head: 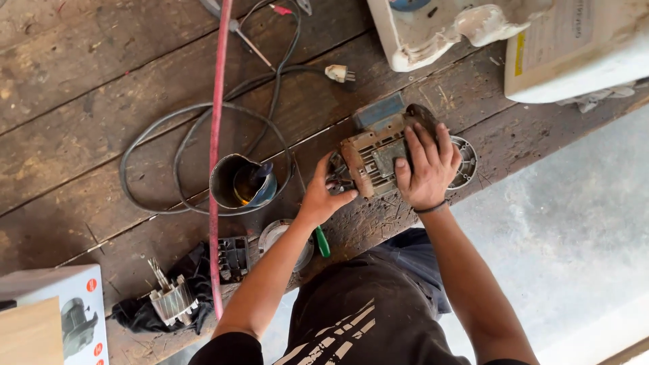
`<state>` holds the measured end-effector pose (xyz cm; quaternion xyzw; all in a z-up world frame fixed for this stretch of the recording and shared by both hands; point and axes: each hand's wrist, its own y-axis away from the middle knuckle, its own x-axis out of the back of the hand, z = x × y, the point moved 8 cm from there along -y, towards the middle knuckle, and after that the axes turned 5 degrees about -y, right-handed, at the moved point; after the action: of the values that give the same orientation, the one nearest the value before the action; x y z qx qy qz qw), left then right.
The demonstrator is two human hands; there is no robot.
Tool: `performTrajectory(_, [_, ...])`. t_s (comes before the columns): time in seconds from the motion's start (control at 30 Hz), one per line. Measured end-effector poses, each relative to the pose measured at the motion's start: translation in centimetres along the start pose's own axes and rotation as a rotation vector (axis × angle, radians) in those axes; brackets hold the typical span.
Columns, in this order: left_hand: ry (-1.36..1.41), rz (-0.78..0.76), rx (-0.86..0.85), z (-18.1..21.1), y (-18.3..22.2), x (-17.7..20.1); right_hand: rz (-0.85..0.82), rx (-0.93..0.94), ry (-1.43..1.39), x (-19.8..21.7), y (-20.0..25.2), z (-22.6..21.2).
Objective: Disassembling and repairing an electric motor using various hand tools like a screwdriver, hammer, and pliers on a workbench.
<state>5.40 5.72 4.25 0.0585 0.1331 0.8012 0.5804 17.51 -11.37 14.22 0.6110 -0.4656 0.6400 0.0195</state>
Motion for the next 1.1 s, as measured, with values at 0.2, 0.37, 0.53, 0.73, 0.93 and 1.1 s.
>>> performTrajectory(0.2, [-0.517, 0.085, -0.497, 2.1, 1.4, 0.1, 0.013, 0.019, -0.015, 0.3, -0.2, -0.2])
performTrajectory(0.37, [-0.227, 0.128, -0.462, 1.5, 1.8, 1.2, 0.01, 0.023, -0.012, 0.3, 0.0, -0.2])
performTrajectory(0.53, [0.112, 0.103, -0.208, -1.1, -0.5, 2.0, 0.017, 0.034, -0.016, 0.2, -0.2, -0.1])
performTrajectory(0.73, [-0.118, -0.055, -0.122, 0.4, 0.4, -0.4, 0.049, 0.042, 0.02, 0.4, -0.2, -0.1])
performTrajectory(0.93, [-0.335, 0.016, -0.303, 0.8, 0.6, 0.2, 0.053, 0.07, 0.027, 0.5, -0.3, -0.3])
performTrajectory(1.1, [-0.232, -0.091, -0.179, -0.3, -0.2, 0.3, 0.063, 0.07, 0.043, 0.6, -0.4, -0.4])
